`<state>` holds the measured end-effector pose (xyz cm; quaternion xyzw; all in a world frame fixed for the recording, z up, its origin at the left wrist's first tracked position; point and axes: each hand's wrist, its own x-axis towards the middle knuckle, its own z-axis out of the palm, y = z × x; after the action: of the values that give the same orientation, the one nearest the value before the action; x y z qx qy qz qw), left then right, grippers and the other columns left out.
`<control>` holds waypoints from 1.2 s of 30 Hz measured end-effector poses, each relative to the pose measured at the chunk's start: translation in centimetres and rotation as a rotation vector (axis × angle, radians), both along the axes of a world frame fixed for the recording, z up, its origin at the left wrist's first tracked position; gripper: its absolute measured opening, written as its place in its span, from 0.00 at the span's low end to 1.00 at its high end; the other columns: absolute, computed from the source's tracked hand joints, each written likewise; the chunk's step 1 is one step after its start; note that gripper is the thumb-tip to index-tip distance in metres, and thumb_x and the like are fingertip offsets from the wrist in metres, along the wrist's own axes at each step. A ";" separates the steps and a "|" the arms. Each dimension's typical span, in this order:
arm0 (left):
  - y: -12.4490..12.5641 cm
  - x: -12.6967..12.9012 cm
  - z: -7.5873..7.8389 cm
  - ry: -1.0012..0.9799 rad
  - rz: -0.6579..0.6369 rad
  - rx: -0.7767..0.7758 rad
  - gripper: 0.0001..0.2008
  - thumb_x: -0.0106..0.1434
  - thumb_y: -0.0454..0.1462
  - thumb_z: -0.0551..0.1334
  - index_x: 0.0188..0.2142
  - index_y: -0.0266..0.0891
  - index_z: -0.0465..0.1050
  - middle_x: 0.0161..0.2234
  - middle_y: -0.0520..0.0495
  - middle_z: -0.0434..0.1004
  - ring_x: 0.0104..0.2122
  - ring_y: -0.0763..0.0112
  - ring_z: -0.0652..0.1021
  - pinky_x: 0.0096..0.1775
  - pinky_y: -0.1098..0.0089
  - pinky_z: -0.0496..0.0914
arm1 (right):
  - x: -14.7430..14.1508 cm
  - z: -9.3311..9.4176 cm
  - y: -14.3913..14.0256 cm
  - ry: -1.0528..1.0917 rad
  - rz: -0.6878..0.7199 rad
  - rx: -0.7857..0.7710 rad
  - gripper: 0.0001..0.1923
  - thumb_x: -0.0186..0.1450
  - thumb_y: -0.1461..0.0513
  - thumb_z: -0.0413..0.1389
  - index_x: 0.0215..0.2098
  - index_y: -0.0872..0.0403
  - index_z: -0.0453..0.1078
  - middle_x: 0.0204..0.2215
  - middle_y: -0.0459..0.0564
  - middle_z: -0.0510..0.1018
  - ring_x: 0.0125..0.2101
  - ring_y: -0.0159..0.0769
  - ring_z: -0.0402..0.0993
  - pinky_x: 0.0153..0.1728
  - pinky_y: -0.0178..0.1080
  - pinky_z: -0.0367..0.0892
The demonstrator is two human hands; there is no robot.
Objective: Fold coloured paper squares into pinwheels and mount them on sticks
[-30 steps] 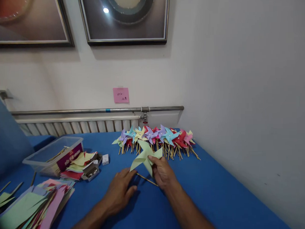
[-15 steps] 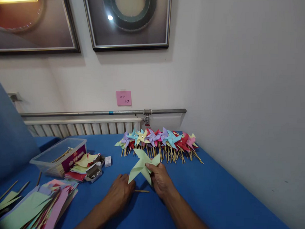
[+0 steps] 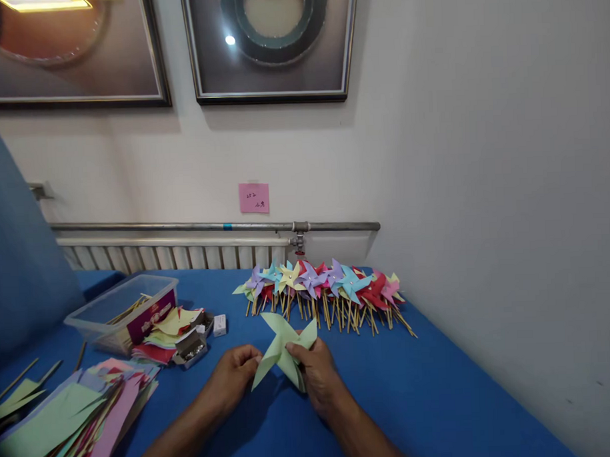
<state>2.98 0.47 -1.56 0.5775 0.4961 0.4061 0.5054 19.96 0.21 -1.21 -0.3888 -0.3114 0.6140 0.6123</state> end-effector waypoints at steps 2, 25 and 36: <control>-0.3 0.2 0.2 -0.015 -0.013 -0.006 0.11 0.55 0.44 0.61 0.23 0.40 0.68 0.16 0.57 0.61 0.17 0.76 0.59 0.23 0.72 0.49 | 0.1 -0.1 0.1 -0.052 -0.058 0.002 0.27 0.46 0.60 0.72 0.42 0.54 0.70 0.25 0.44 0.81 0.25 0.37 0.77 0.28 0.36 0.71; -0.2 0.2 0.0 -0.069 0.015 -0.062 0.13 0.53 0.46 0.63 0.22 0.39 0.69 0.14 0.57 0.62 0.16 0.77 0.59 0.22 0.71 0.48 | -0.1 -0.4 0.3 -0.093 -0.069 0.015 0.29 0.45 0.59 0.72 0.44 0.55 0.72 0.26 0.45 0.81 0.26 0.39 0.77 0.30 0.38 0.72; -0.3 0.2 0.2 -0.044 0.040 -0.041 0.13 0.52 0.46 0.62 0.21 0.40 0.69 0.14 0.56 0.62 0.16 0.77 0.60 0.22 0.72 0.49 | 0.0 -0.7 0.4 -0.111 -0.083 0.042 0.27 0.45 0.58 0.72 0.42 0.55 0.73 0.26 0.44 0.81 0.25 0.37 0.76 0.29 0.37 0.71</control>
<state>3.20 0.14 -1.31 0.5478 0.5045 0.4188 0.5196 19.92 0.65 -1.89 -0.4217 -0.3414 0.5589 0.6271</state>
